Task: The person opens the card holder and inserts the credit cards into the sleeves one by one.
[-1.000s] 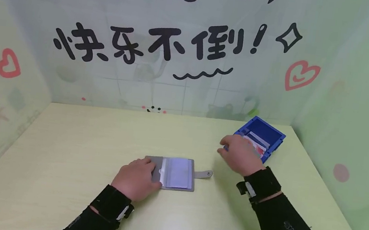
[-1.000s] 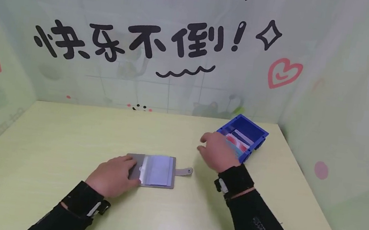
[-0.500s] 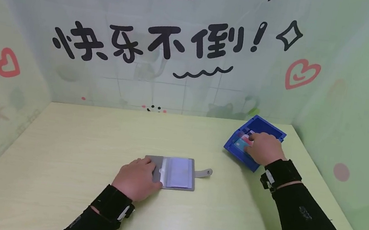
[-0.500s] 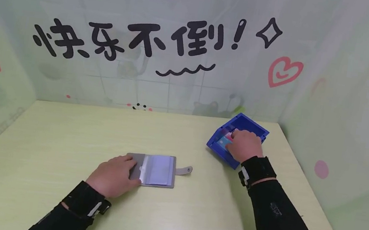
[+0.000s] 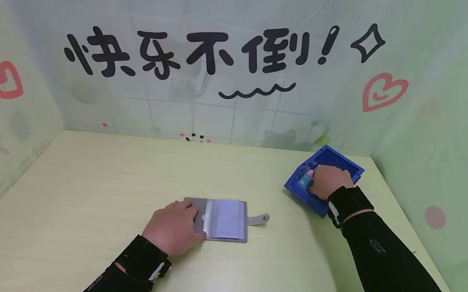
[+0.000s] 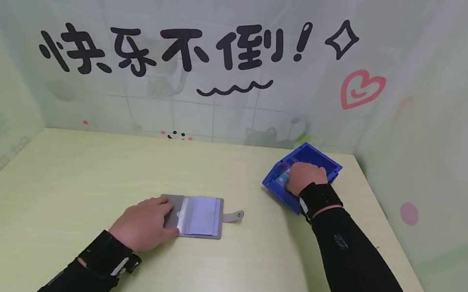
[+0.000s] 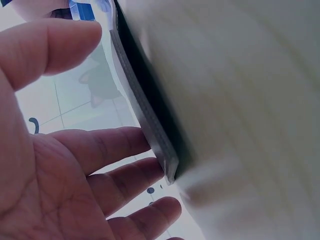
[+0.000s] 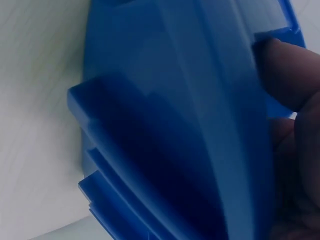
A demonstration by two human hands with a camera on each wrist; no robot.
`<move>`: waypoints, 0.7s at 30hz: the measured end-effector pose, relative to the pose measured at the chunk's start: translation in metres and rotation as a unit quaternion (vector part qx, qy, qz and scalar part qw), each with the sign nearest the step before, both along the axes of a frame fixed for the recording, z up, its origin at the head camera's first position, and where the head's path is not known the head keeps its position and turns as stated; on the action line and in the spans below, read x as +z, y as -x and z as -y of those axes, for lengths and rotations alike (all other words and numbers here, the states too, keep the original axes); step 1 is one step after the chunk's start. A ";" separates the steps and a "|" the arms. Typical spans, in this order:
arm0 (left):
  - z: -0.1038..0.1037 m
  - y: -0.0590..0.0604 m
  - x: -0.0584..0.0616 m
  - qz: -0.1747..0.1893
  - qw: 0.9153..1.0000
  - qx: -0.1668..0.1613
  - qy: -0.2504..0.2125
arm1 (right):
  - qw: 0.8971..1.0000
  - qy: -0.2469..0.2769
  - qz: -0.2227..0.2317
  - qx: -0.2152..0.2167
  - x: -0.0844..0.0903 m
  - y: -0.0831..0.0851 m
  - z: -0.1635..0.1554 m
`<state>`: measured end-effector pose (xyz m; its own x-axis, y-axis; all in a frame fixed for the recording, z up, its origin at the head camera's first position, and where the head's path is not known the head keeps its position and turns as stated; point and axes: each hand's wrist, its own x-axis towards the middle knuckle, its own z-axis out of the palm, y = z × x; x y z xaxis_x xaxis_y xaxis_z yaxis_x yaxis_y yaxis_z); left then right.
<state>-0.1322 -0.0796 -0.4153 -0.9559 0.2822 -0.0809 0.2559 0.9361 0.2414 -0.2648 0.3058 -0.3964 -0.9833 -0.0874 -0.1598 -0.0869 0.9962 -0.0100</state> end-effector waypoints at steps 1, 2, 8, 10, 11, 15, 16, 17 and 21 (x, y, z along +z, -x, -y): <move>0.000 0.000 0.000 0.000 1.000 0.000 0.000 | 1.000 -0.005 0.003 0.000 -0.001 0.001 0.000; 0.000 0.000 0.000 -0.001 1.000 0.000 0.000 | 1.000 -0.008 0.005 0.000 -0.001 0.001 0.001; 0.001 0.000 0.000 -0.003 1.000 0.002 0.003 | 1.000 -0.010 0.022 0.002 0.003 -0.003 0.004; 0.001 -0.001 0.000 -0.004 1.000 0.003 0.004 | 1.000 -0.009 0.025 0.001 0.006 -0.005 0.005; 0.001 -0.001 0.000 -0.005 1.000 0.002 0.004 | 1.000 -0.010 0.026 0.001 0.007 -0.006 0.005; 0.001 -0.001 0.001 -0.007 1.000 0.002 0.004 | 1.000 -0.009 0.017 -0.005 0.009 -0.008 0.008; 0.001 -0.001 0.001 -0.007 1.000 0.002 0.004 | 1.000 -0.008 0.013 -0.006 0.009 -0.009 0.009; 0.000 -0.001 0.000 -0.007 1.000 0.003 0.005 | 1.000 -0.006 0.009 -0.007 0.009 -0.009 0.009; 0.000 -0.001 0.000 -0.004 1.000 0.006 0.005 | 1.000 0.002 -0.002 -0.008 0.011 -0.011 0.010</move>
